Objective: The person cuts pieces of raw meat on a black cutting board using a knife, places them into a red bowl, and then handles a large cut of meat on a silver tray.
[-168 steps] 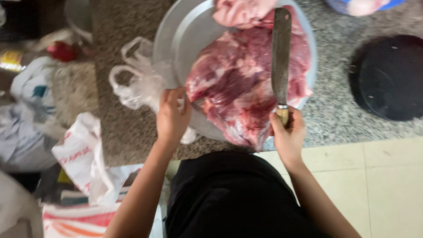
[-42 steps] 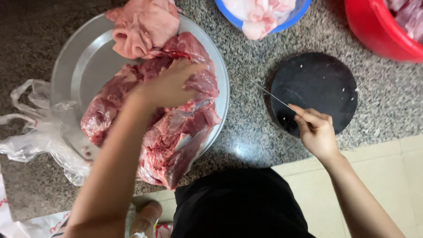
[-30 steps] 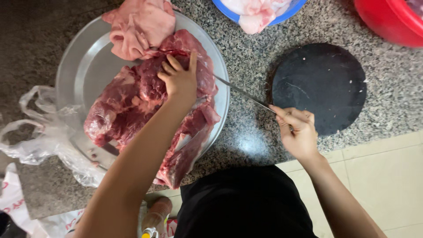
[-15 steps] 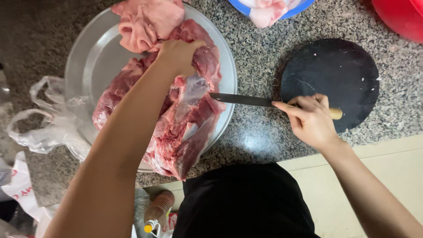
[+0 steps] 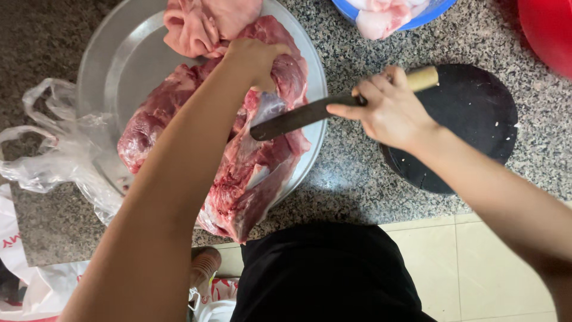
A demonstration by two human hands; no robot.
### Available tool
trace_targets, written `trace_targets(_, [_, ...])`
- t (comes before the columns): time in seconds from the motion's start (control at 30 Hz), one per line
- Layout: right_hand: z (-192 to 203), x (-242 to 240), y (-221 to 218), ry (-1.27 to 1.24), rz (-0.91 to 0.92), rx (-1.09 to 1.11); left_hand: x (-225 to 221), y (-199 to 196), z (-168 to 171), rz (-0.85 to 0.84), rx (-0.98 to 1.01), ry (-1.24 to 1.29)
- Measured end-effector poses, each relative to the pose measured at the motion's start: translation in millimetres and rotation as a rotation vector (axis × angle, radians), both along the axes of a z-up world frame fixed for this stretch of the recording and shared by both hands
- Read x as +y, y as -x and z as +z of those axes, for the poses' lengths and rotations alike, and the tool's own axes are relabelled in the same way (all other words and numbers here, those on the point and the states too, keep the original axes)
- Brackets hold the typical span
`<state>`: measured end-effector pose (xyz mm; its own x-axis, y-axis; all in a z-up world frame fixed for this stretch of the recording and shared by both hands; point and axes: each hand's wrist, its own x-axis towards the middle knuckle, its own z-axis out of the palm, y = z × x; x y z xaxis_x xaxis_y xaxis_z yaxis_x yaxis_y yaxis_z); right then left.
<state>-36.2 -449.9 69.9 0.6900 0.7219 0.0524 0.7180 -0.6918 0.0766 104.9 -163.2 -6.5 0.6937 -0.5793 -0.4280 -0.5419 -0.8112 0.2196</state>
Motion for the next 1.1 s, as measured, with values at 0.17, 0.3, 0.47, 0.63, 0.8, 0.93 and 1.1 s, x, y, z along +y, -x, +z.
trace_targets(0.17, [-5, -28, -21, 0.17, -0.052, 0.055, -1, 0, 4, 0.006, 0.011, -0.019])
trace_targets(0.3, [5, -60, -18, 0.344, -0.155, 0.048, -4, -1, 9, 0.028, 0.026, -0.052])
trace_targets(0.47, [24, -98, 5, 0.452, -0.268, 0.078, 4, -1, 8, 0.029, 0.018, 0.053])
trace_targets(0.63, [19, -94, 31, 0.09, -0.155, 0.002, 5, -5, 5, 0.082, 0.077, 0.078])
trace_targets(0.8, [-3, -36, 17, 0.011, -0.082, 0.023, 2, -3, 1, 0.085, 0.033, 0.079])
trace_targets(0.93, [-20, -21, -12, 0.053, -0.09, 0.043, 4, 1, -5, 0.125, -0.014, 0.111])
trace_targets(1.1, [-11, -55, -17, 0.271, -0.154, -0.033, 8, 5, -8, 0.156, -0.037, 0.166])
